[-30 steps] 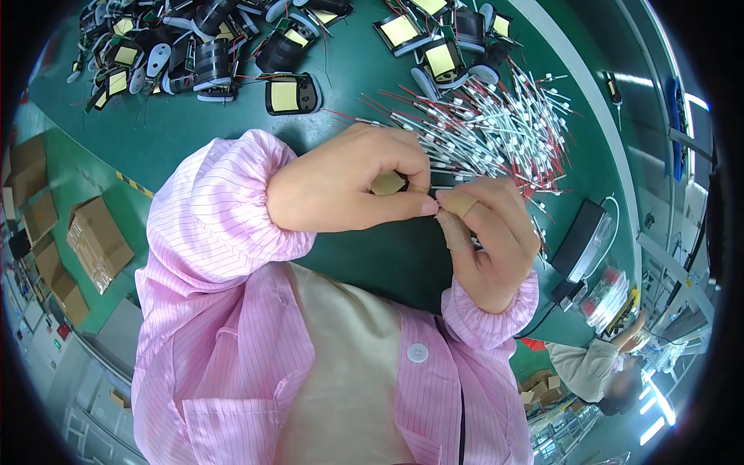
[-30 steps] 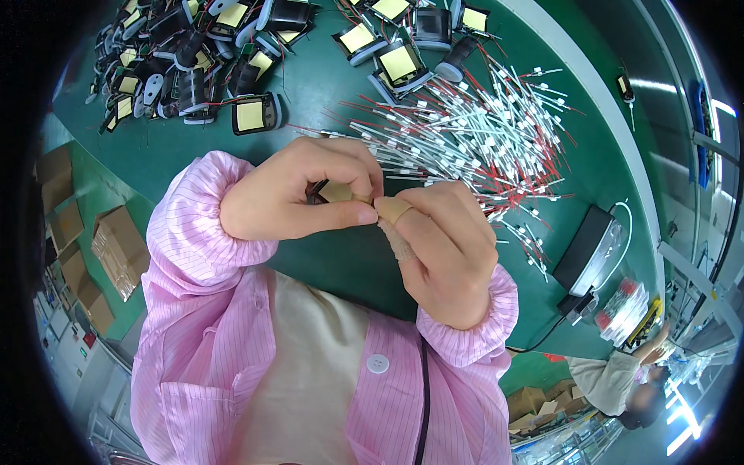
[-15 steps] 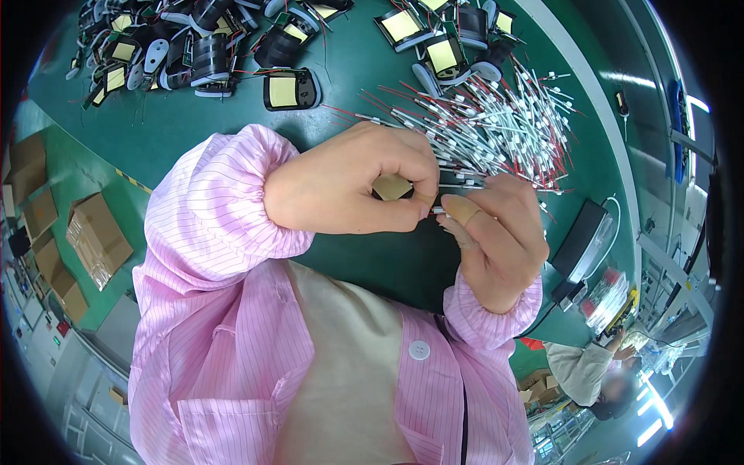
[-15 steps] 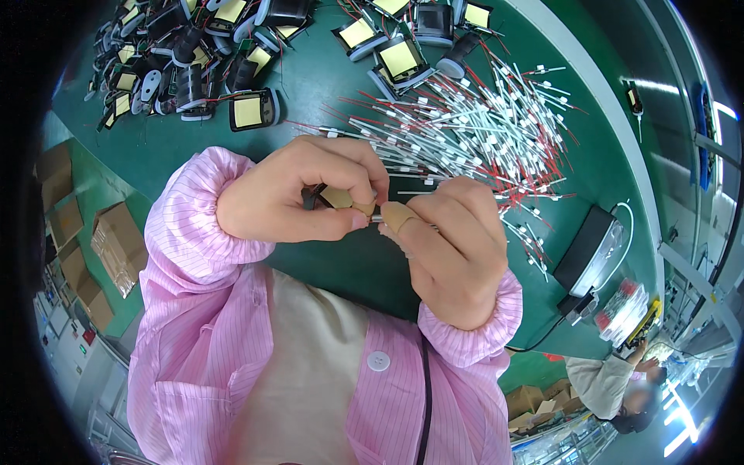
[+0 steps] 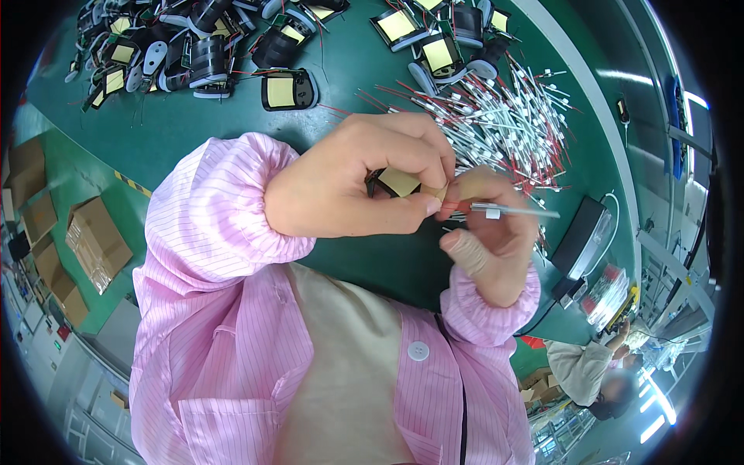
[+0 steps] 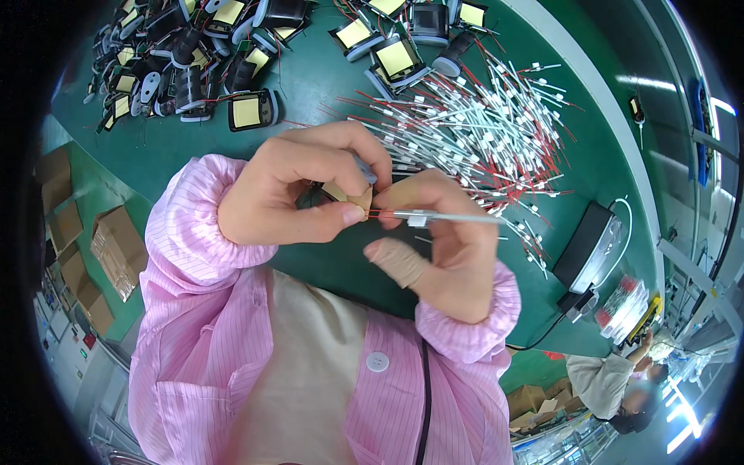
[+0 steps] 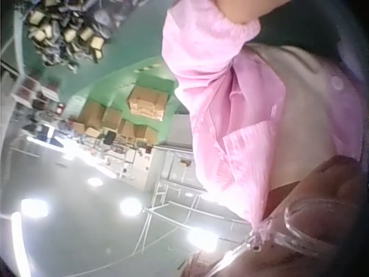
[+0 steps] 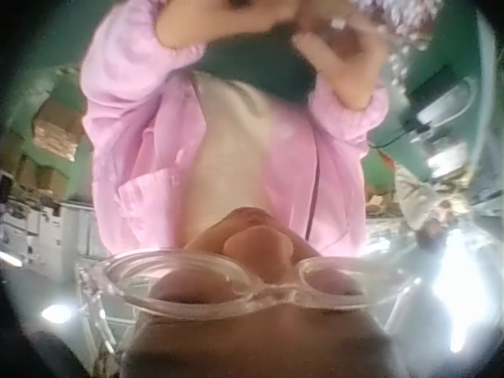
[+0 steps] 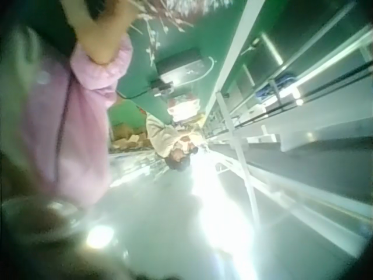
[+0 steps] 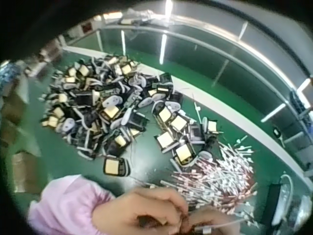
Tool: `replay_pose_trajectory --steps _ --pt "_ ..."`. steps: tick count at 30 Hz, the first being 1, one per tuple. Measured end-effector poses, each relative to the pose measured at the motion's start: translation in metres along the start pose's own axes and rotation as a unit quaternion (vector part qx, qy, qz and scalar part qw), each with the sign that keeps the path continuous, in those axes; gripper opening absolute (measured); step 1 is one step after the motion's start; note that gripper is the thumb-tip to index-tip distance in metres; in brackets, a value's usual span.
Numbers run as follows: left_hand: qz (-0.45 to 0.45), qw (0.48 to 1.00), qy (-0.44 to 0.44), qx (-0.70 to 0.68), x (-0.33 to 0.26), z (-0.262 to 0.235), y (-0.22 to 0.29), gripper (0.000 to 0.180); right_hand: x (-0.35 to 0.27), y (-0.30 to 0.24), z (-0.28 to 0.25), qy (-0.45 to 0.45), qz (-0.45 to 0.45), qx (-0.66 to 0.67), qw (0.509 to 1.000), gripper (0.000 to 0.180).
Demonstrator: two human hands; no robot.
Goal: The person inserts small white plastic connectors into the ports of gray electronic components. They pick up a component, align the connector, and push it in, then place the finished unit on the table. This process is repeated for multiple units throughout the clip.
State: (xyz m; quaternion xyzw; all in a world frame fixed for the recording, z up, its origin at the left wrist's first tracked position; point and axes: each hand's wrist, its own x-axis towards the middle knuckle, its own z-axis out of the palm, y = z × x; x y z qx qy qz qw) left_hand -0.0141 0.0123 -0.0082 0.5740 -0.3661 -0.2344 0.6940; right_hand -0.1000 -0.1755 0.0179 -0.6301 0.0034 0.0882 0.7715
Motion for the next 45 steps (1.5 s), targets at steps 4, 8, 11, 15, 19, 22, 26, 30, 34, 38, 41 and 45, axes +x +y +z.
replay_pose_trajectory --steps 4,8,11,15,19,22,26,30,34,38,41,45 --pt "-0.02 0.999 -0.01 0.046 -0.001 0.001 0.006 0.005 -0.004 0.008 0.011 0.082 0.001 -0.051 0.995 0.017" --pt "-0.045 0.998 -0.009 0.053 -0.002 0.002 0.009 0.005 -0.003 0.009 0.011 0.104 -0.051 -0.08 0.99 0.013" --pt "-0.045 0.998 0.001 0.053 -0.001 0.003 0.01 0.006 -0.004 0.011 0.013 0.142 -0.074 -0.077 0.984 0.012" --pt "-0.025 0.998 0.005 0.062 -0.001 0.002 0.008 0.005 -0.003 0.01 0.014 0.135 -0.048 -0.027 0.989 0.011" --pt "-0.011 0.998 -0.001 0.067 -0.002 0.002 0.005 0.005 -0.002 0.013 0.008 0.092 -0.059 -0.041 0.993 0.01" --pt "-0.028 0.998 0.007 0.056 -0.001 0.002 0.008 0.006 -0.003 0.009 0.009 0.126 -0.067 -0.045 0.989 0.009" --pt "-0.047 0.997 0.042 0.049 0.001 0.001 0.01 0.023 -0.006 0.011 0.001 0.209 -0.071 0.002 0.975 0.008" --pt "-0.079 0.994 0.06 0.046 0.001 0.006 0.01 0.048 -0.005 0.009 -0.007 0.186 -0.077 0.094 0.975 0.009" --pt "-0.053 0.994 0.083 0.046 -0.003 0.01 0.005 0.063 -0.003 0.004 0.009 0.211 -0.074 0.047 0.974 0.01" --pt "-0.059 0.992 0.109 0.038 -0.005 0.018 0.003 0.062 0.005 0.0 0.022 0.212 -0.094 0.001 0.973 0.01" --pt "-0.06 0.993 0.055 0.081 -0.007 0.006 0.001 0.051 0.007 -0.002 0.024 0.214 -0.081 0.016 0.973 0.01" --pt "-0.097 0.991 0.094 0.022 -0.005 0.008 -0.001 0.037 0.006 -0.003 0.02 0.211 -0.08 0.024 0.974 0.01"
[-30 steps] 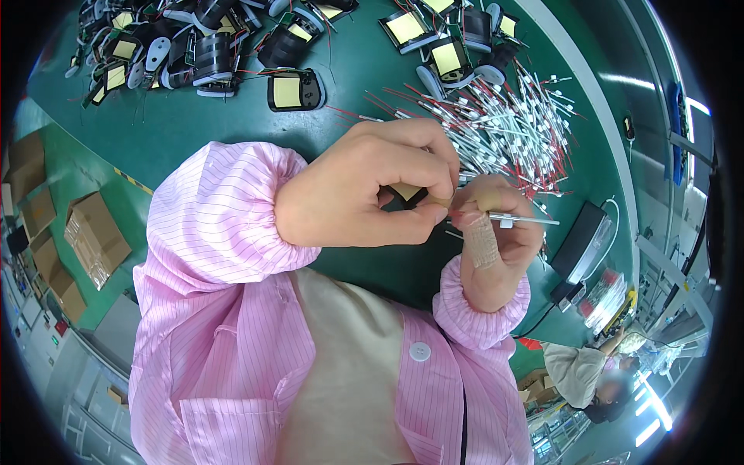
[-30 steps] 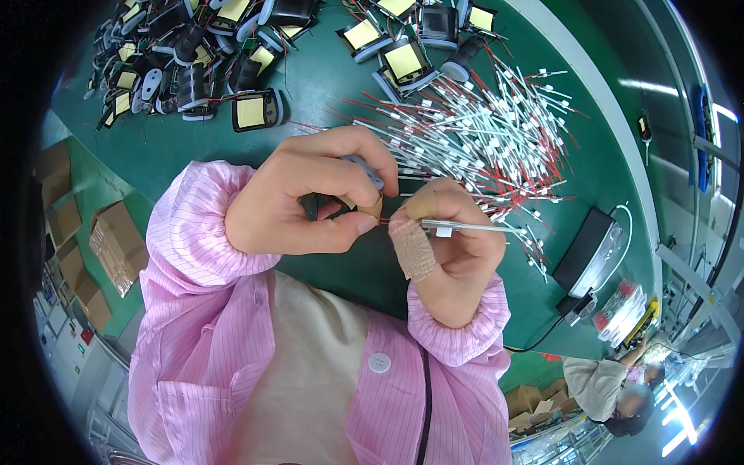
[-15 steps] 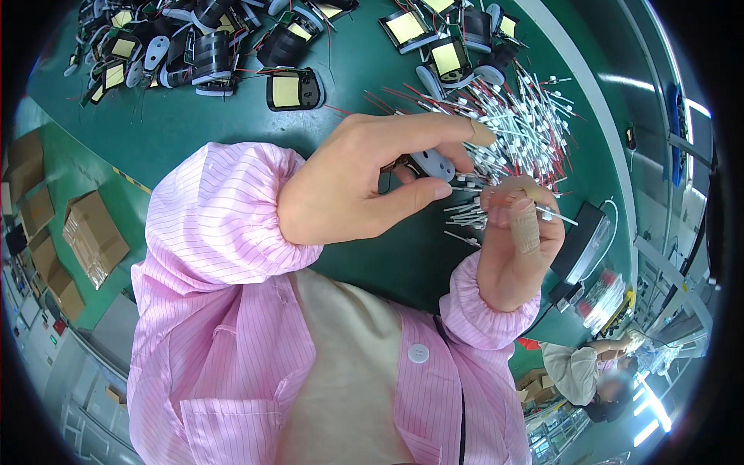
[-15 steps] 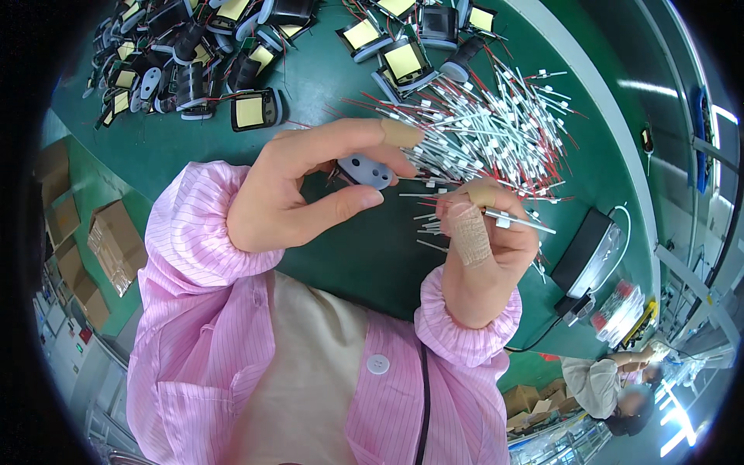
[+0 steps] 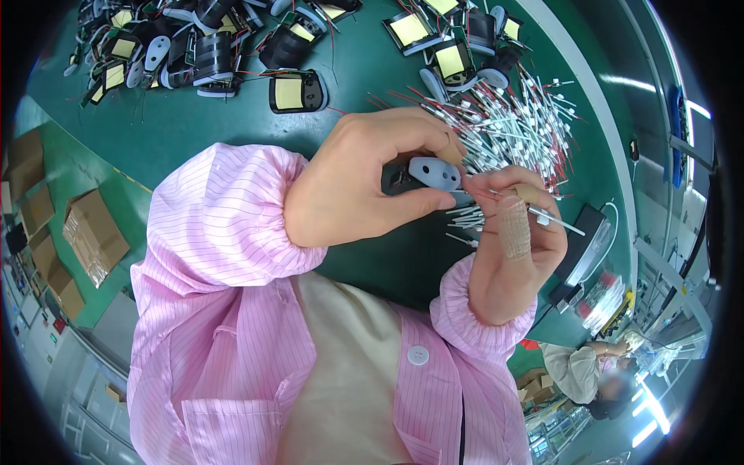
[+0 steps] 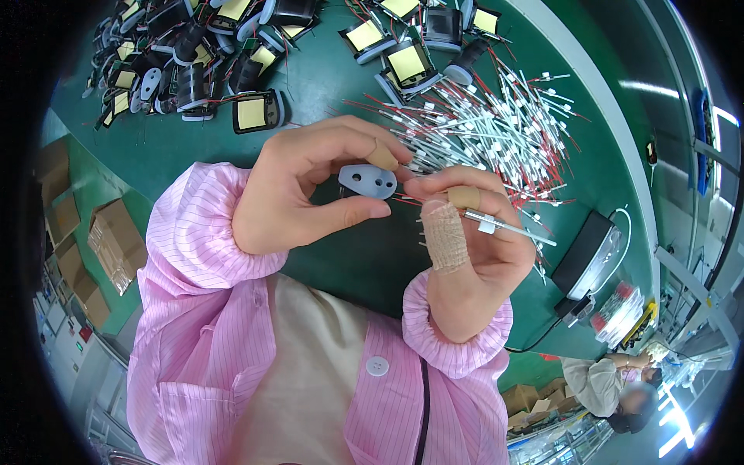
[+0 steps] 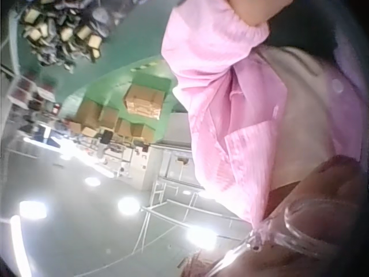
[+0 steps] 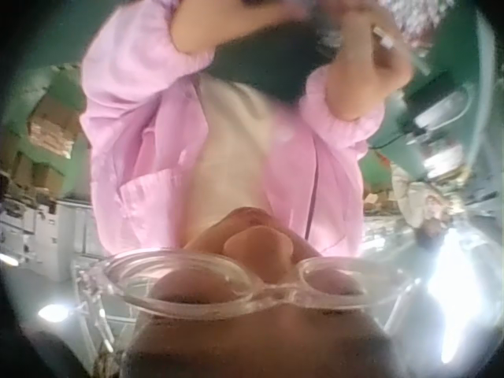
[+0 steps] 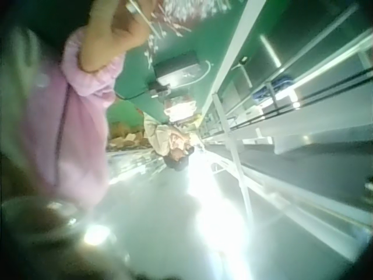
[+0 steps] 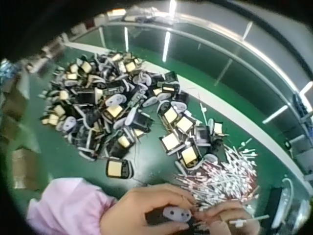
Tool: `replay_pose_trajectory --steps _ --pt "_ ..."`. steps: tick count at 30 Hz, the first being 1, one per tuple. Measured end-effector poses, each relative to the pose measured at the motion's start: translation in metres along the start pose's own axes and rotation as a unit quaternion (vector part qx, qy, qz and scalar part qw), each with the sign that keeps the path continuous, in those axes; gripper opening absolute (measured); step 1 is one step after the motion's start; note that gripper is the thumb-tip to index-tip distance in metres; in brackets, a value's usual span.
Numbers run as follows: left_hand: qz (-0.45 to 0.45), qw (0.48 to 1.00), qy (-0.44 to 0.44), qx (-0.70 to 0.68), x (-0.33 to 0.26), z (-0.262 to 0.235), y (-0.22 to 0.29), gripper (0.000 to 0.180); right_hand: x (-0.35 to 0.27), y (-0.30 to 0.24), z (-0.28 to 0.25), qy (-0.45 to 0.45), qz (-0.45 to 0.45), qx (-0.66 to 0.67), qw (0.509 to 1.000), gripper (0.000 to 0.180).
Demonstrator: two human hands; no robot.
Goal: The person inserts small white plastic connectors into the ports of gray electronic components. They pick up a component, align the connector, and push it in, then place the finished unit on the table. This process is repeated for multiple units throughout the clip.
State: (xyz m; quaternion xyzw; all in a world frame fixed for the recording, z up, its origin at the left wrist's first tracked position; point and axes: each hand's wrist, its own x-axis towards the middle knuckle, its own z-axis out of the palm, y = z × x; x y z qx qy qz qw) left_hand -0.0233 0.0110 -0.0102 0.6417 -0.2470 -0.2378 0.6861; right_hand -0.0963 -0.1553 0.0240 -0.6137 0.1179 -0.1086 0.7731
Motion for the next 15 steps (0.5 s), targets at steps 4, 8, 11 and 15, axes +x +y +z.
replay_pose_trajectory --steps 4,8,11,15 --pt "0.029 0.998 0.026 0.048 0.0009 0.0039 0.0051 0.037 -0.0008 0.0008 0.0016 0.005 -0.006 -0.019 1.0 0.009" --pt "0.144 0.979 0.043 0.137 0.0026 0.0052 0.0053 0.038 -0.0028 -0.0007 0.0077 -0.003 -0.047 -0.096 0.994 0.005" --pt "0.182 0.972 0.056 0.141 0.0034 0.0059 0.0031 0.038 -0.0042 -0.0029 0.0083 -0.005 -0.075 -0.133 0.988 0.004" --pt "0.163 0.979 0.055 0.108 0.0019 0.0056 0.0049 0.037 -0.0062 -0.004 0.0076 -0.015 -0.123 -0.182 0.975 0.004"
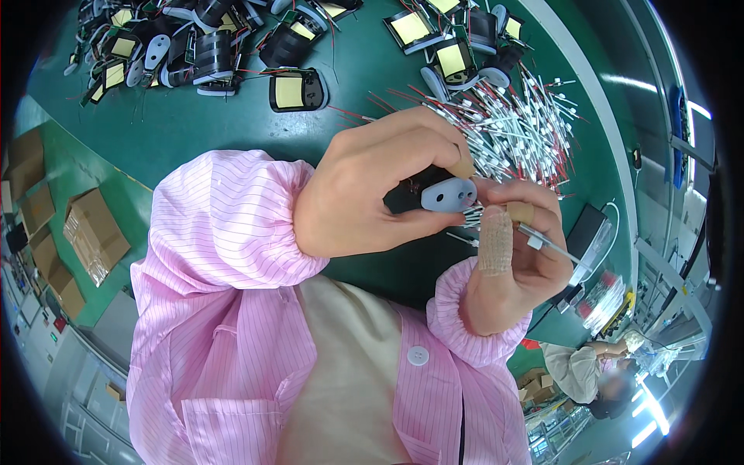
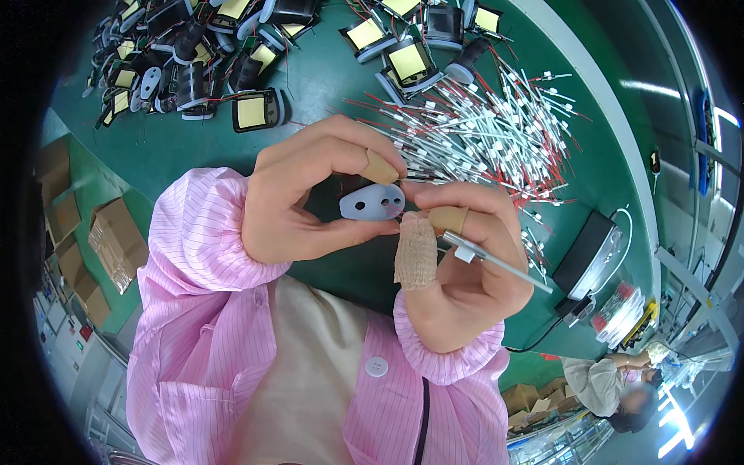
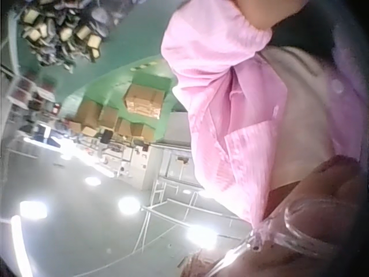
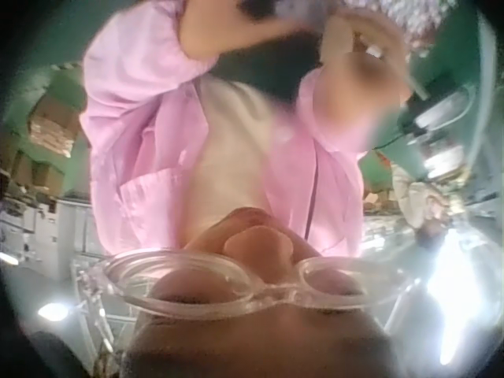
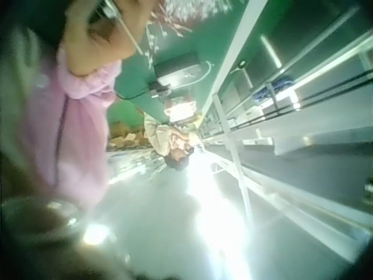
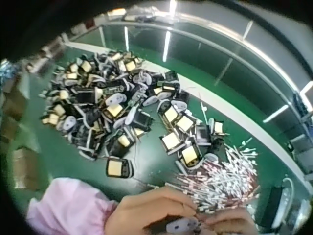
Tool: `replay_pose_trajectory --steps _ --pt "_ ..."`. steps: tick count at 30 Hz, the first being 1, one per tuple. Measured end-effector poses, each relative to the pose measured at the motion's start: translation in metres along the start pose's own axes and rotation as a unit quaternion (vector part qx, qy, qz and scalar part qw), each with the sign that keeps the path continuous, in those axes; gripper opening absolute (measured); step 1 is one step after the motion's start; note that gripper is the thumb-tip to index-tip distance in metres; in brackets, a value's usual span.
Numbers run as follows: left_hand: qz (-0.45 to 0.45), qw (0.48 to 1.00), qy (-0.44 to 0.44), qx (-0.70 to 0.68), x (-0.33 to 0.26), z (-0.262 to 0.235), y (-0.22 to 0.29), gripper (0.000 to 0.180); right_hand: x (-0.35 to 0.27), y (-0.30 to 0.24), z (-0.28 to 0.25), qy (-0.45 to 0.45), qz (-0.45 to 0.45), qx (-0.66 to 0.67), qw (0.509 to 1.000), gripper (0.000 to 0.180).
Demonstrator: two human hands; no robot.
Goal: The person inserts small white plastic connectors into the ports of gray electronic components. They pick up a component, align the connector, and push it in, then place the finished unit on the table. This process is repeated for multiple units throughout the clip.
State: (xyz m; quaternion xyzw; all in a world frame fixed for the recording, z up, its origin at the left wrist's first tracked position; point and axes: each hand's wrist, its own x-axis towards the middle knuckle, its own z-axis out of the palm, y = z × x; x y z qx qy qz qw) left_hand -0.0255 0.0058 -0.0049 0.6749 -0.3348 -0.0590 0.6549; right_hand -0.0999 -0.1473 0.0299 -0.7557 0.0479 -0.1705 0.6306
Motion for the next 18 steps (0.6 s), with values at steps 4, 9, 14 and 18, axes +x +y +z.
replay_pose_trajectory --steps 4,9,14,18 --pt "0.013 1.0 0.012 -0.011 -0.0005 0.0018 -0.0014 0.036 -0.0007 -0.0036 0.0011 0.007 0.003 -0.01 1.0 0.006" --pt "0.029 1.0 0.0 0.002 -0.0004 0.0001 -0.0019 0.037 -0.0007 -0.004 0.0006 0.002 -0.005 -0.024 1.0 0.006" --pt "0.032 0.999 -0.002 -0.011 -0.0009 -0.0002 -0.0025 0.037 -0.0008 -0.0054 0.0041 0.035 0.001 -0.02 0.999 0.008" --pt "0.039 0.999 -0.001 -0.003 -0.0007 -0.0009 -0.0024 0.037 -0.0012 -0.0059 0.0031 0.04 0.006 -0.041 0.998 0.011"
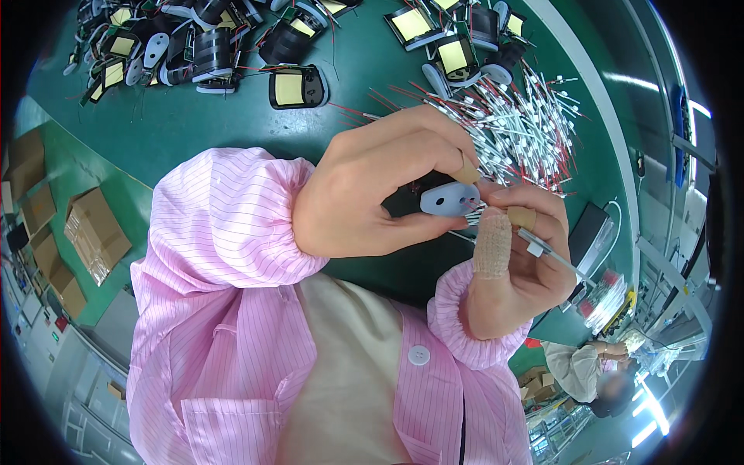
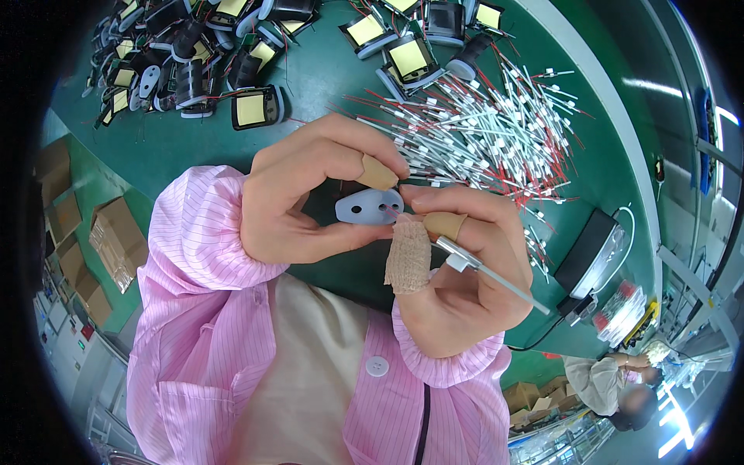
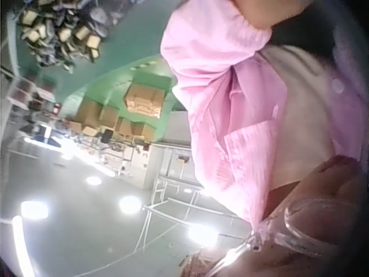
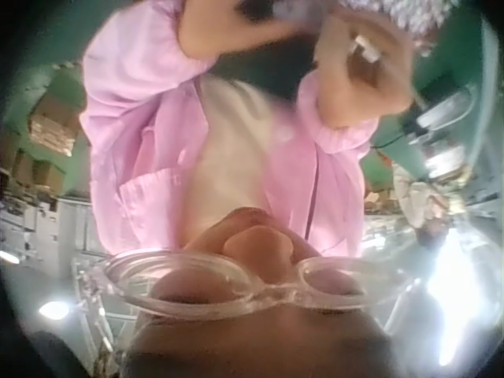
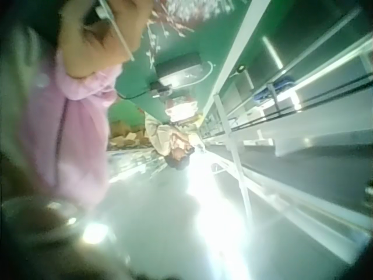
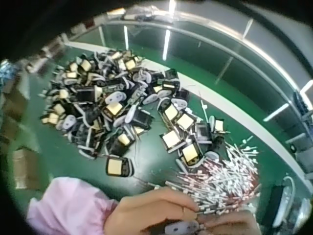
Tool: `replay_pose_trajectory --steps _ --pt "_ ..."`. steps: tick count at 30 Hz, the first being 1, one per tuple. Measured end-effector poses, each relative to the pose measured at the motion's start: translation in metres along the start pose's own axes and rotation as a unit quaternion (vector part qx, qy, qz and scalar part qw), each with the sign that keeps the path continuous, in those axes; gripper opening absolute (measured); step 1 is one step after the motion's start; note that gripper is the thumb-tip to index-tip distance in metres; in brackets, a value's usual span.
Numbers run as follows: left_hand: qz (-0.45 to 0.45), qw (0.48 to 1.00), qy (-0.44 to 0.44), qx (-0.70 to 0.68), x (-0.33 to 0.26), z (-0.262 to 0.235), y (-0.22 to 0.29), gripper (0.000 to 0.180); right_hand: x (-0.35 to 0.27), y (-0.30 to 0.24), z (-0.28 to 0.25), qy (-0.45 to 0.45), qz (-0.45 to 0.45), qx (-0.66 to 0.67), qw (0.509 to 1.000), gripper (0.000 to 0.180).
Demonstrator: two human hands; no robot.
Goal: The person inserts small white plastic connectors into the ports of gray electronic components. They pick up a component, align the connector, and push it in, then place the finished unit on the table. This process is repeated for multiple units throughout the clip.
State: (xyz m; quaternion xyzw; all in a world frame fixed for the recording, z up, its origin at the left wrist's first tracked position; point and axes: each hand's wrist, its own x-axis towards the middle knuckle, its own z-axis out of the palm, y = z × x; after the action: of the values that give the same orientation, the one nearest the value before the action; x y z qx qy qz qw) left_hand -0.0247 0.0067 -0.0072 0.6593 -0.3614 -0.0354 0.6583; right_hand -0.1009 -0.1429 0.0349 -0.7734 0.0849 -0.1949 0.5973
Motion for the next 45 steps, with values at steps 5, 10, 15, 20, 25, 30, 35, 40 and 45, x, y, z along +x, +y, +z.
replay_pose_trajectory --steps 5,10,15,20,25,30,35,40,45 --pt "0.004 1.0 -0.002 -0.004 -0.0001 -0.0007 0.0 0.037 0.0007 -0.0027 -0.0034 -0.043 -0.034 -0.04 0.998 0.01" --pt "0.015 1.0 0.001 -0.015 -0.0018 0.0017 -0.0033 0.035 -0.0005 -0.0019 -0.0041 -0.047 -0.047 -0.053 0.996 0.012" --pt "0.028 1.0 0.001 -0.012 -0.002 0.0023 -0.0039 0.036 -0.0002 0.0029 0.0014 -0.006 -0.054 -0.036 0.998 0.018" --pt "0.015 1.0 0.0 -0.021 -0.0033 0.003 -0.0039 0.036 0.0002 -0.0059 -0.0046 -0.073 -0.048 -0.076 0.993 0.009" --pt "0.011 1.0 -0.007 -0.015 -0.0033 0.0027 -0.0026 0.035 0.0015 0.0017 -0.0001 -0.013 -0.085 -0.081 0.993 0.017" --pt "0.002 1.0 -0.015 -0.012 -0.0027 0.0005 -0.0015 0.035 0.0036 0.002 -0.0003 -0.031 -0.112 -0.097 0.989 0.018" --pt "0.01 1.0 -0.022 -0.016 -0.0021 -0.0003 -0.0023 0.036 0.0045 0.0012 -0.002 -0.042 -0.117 -0.096 0.988 0.018" --pt "0.015 1.0 -0.018 -0.021 -0.0023 0.0005 -0.0012 0.037 0.0046 0.0 -0.0036 -0.043 -0.101 -0.084 0.99 0.017" --pt "0.014 0.999 -0.019 -0.022 -0.0023 -0.0001 -0.0015 0.039 0.0044 -0.0039 -0.0027 -0.039 -0.059 -0.075 0.995 0.015"
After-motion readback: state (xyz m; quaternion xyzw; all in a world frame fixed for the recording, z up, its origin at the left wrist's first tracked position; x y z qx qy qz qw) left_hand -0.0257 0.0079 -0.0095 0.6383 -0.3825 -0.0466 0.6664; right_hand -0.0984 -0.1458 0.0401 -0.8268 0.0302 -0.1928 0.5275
